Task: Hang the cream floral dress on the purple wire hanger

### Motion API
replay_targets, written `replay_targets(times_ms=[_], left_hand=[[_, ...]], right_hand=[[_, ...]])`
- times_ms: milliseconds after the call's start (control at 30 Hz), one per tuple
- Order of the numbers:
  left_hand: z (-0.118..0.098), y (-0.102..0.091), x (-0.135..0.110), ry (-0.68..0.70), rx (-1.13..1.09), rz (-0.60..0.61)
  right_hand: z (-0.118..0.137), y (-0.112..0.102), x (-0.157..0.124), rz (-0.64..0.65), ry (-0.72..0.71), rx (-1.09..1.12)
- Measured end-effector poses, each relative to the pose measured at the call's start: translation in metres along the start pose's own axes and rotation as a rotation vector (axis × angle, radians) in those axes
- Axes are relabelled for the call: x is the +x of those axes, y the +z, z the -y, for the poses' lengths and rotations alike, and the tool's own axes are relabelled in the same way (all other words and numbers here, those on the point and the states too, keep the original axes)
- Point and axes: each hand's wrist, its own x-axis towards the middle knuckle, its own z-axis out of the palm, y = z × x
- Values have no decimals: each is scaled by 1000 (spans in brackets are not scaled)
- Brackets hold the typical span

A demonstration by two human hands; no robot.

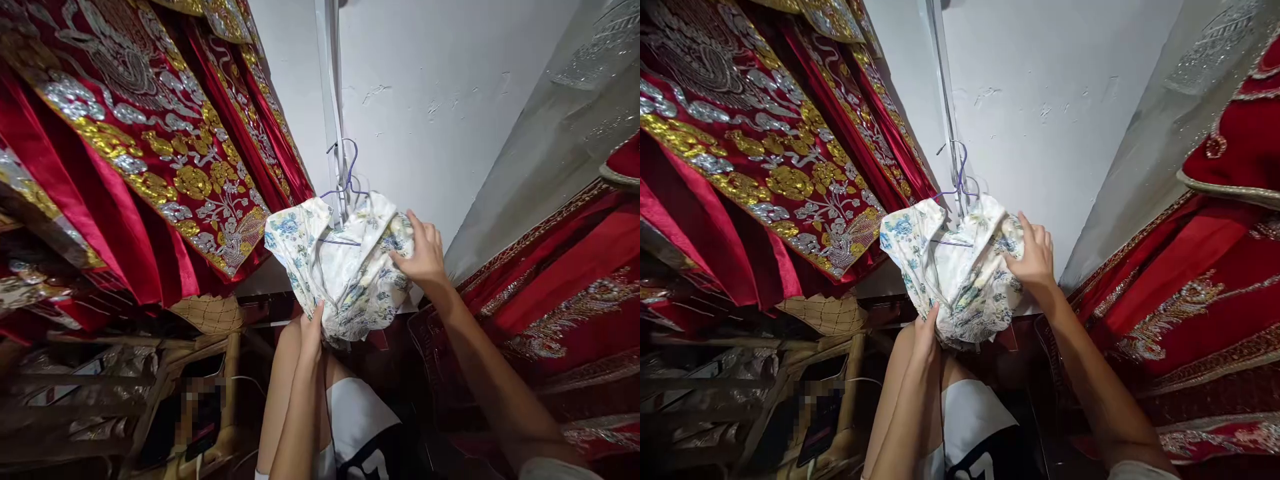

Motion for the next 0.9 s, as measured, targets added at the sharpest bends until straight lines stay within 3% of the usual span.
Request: replay_targets(times_ms=[133, 200, 267, 333, 400, 467, 633, 767, 900], left_hand=[[11, 7, -23, -56, -117, -70], [15, 15, -33, -92, -126, -50], [18, 20, -42, -99, -111, 6], [18, 20, -47, -74, -82, 65], [16, 15, -49, -69, -63, 102], [11, 8, -49, -82, -70, 117], [-4, -2, -54, -171, -107, 132], [-10, 3, -64, -217, -82, 201], [-11, 9, -67, -184, -80, 163]], right_hand=[[1, 29, -62, -331, 164, 324], [13, 57, -106, -450, 385, 603], [29, 85, -147, -213, 554, 862], [46, 103, -173, 58, 549, 979], [59, 112, -180, 273, 522, 1051], [65, 112, -175, 388, 512, 1084], [65, 103, -168, 424, 498, 1163], [57, 94, -171, 427, 453, 1192], [49, 80, -166, 464, 416, 1115]])
